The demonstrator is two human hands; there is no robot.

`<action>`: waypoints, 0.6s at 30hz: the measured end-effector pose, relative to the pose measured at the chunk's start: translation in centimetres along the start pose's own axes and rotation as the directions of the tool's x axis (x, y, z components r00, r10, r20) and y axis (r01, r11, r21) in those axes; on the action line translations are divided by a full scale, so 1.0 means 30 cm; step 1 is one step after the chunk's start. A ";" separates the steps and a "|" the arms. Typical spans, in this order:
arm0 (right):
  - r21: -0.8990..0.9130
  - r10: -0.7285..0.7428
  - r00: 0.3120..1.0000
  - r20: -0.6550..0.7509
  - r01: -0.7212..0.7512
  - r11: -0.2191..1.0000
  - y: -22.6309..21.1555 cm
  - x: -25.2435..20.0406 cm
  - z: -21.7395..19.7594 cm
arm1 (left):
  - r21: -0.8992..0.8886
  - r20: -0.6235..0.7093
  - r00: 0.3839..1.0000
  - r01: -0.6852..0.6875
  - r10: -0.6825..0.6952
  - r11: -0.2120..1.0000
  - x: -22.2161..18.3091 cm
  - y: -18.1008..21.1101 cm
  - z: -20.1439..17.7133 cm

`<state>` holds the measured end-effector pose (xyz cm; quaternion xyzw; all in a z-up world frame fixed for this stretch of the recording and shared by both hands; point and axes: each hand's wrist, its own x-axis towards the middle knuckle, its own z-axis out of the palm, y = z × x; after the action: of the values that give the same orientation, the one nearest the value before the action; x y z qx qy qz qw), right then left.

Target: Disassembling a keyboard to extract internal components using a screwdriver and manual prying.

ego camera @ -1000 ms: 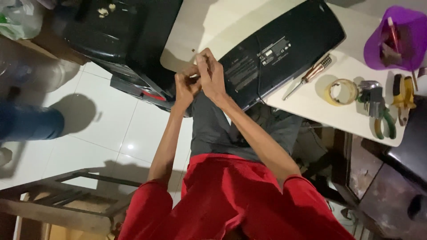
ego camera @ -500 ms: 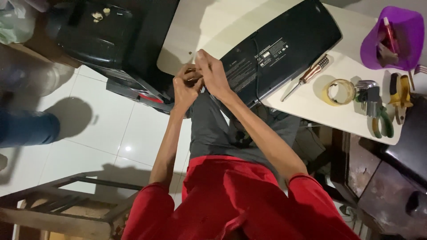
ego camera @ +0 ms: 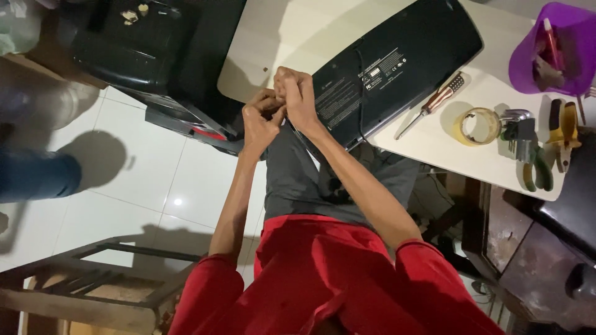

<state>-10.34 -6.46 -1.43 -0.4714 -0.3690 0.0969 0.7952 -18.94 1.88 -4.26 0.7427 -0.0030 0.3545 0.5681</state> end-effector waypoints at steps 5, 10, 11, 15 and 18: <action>-0.017 0.012 1.000 0.003 -0.012 1.000 0.040 -0.012 -0.013 | 0.013 0.006 1.000 0.016 -0.016 1.000 -0.014 -0.024 0.001; -0.192 0.005 0.999 -0.048 -0.014 0.981 -0.123 -0.015 0.058 | -0.016 0.008 1.000 0.006 -0.006 1.000 -0.013 0.012 -0.004; -0.140 0.025 0.999 -0.035 -0.029 0.990 -0.097 -0.022 0.052 | 0.016 0.001 1.000 0.026 -0.026 1.000 -0.019 0.014 -0.007; -0.025 0.172 0.980 0.097 -0.170 0.985 0.007 -0.021 -0.006 | 0.049 -0.018 0.999 0.040 -0.039 0.998 -0.032 0.000 -0.003; 0.017 0.133 0.983 0.129 -0.136 0.991 0.081 -0.007 -0.032 | 0.071 -0.016 1.000 0.011 -0.010 0.997 -0.029 -0.012 0.001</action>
<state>-9.37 -5.91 -3.82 -0.4780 -0.3850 0.1849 0.7675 -19.43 1.65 -5.04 0.7597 0.0181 0.3570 0.5433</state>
